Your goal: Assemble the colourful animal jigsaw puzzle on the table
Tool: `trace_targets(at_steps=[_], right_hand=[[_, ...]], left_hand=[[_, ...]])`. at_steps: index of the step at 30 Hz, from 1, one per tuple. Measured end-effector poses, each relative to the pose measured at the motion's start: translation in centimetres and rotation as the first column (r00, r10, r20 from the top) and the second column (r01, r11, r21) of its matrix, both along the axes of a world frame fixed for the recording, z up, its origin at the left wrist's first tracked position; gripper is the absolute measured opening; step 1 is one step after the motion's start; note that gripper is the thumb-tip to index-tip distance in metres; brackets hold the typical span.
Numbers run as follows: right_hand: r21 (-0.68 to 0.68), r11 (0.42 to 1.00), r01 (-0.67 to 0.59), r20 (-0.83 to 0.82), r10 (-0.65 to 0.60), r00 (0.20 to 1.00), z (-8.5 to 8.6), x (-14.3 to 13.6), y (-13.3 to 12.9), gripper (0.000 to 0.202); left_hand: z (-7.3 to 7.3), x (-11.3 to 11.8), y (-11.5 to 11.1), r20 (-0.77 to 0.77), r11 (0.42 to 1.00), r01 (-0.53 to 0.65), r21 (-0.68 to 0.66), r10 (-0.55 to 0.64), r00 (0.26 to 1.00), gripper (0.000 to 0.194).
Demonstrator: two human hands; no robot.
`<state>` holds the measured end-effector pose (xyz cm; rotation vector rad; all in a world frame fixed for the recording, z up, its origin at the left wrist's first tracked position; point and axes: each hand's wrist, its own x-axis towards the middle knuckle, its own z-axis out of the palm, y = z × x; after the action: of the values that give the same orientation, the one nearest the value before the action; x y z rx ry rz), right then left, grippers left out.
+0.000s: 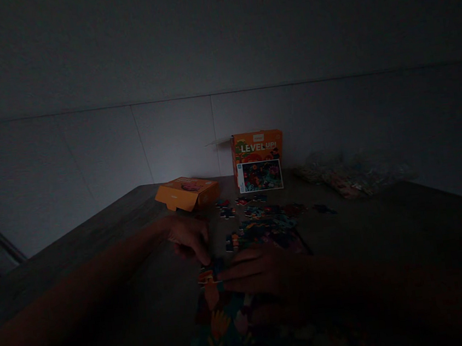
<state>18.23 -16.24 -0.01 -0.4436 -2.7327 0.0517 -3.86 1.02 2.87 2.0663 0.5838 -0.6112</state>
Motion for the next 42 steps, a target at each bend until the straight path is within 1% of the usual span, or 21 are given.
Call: trace_targets(at_steps=[3, 7, 12, 15, 17, 19, 21, 24, 26, 28, 31, 33, 35, 42], right_hand=[[-0.018, 1.0, -0.002, 0.004, 0.002, 1.0, -0.1, 0.2, 0.2, 0.052], [-0.024, 1.0, 0.006, 0.019, -0.006, 1.0, 0.1, 0.1, 0.1, 0.05], [-0.027, 0.999, 0.025, 0.043, -0.024, 0.999, 0.5, 0.1, -0.1, 0.049], [-0.033, 0.999, 0.024, 0.039, -0.023, 0.999, 0.4, 0.1, -0.1, 0.049], [-0.04, 0.999, 0.018, 0.03, -0.017, 0.999, 0.2, 0.2, 0.0, 0.05], [-0.043, 0.999, 0.015, 0.026, -0.014, 1.0, 0.0, 0.2, 0.1, 0.05], [-0.048, 0.999, 0.017, 0.027, -0.016, 0.999, -0.2, 0.2, 0.2, 0.049], [-0.048, 0.999, 0.021, 0.024, -0.02, 1.0, 0.0, 0.1, 0.1, 0.047], [-0.041, 0.999, 0.024, 0.024, -0.023, 0.999, 0.1, 0.1, 0.0, 0.047], [-0.04, 0.999, 0.03, 0.032, -0.029, 0.999, 0.3, 0.1, 0.0, 0.046], [-0.037, 0.998, 0.042, 0.051, -0.04, 0.998, 0.4, 0.2, -0.1, 0.045], [-0.032, 0.999, 0.038, 0.048, -0.036, 0.998, 0.5, 0.1, -0.1, 0.044], [-0.029, 0.999, 0.033, 0.032, -0.032, 0.999, 0.5, 0.1, -0.1, 0.043], [-0.002, 0.999, 0.035, 0.03, -0.035, 0.999, 0.4, 0.0, 0.0, 0.044]], left_hand=[[0.2, 0.1, -0.1, -0.028, 1.0, 0.02, 0.024, -0.019, 0.999, 0.037], [0.4, 0.3, -0.3, -0.122, 0.998, 0.045, 0.05, -0.039, 0.992, 0.036], [0.6, 0.5, -0.4, -0.134, 0.983, 0.163, 0.089, -0.15, 0.98, 0.039], [0.7, 0.4, -0.2, -0.173, 0.975, 0.212, 0.061, -0.199, 0.965, 0.036], [0.7, 0.4, 0.0, -0.152, 0.967, 0.253, 0.021, -0.247, 0.957, 0.036], [0.6, 0.2, 0.2, -0.113, 0.964, 0.267, -0.02, -0.267, 0.957, 0.035], [0.4, -0.1, 0.4, -0.071, 0.972, 0.226, -0.067, -0.231, 0.97, 0.031], [-0.1, -0.7, 0.9, -0.009, 0.982, 0.104, -0.156, -0.106, 0.994, 0.027], [-0.5, -1.0, 1.3, 0.028, 0.979, 0.045, -0.199, -0.04, 0.999, 0.028], [-0.8, -1.3, 1.8, 0.084, 0.974, 0.019, -0.228, 0.001, 0.996, 0.026], [-1.0, -1.5, 2.2, 0.188, 0.962, -0.018, -0.274, 0.072, 0.98, 0.018], [-0.9, -1.4, 2.2, 0.212, 0.954, -0.021, -0.299, 0.088, 0.973, 0.029], [-0.9, -1.1, 1.8, 0.194, 0.951, -0.017, -0.31, 0.081, 0.978, 0.038], [-1.0, -0.4, 0.8, 0.183, 0.959, -0.042, -0.281, 0.097, 0.978, 0.032]])
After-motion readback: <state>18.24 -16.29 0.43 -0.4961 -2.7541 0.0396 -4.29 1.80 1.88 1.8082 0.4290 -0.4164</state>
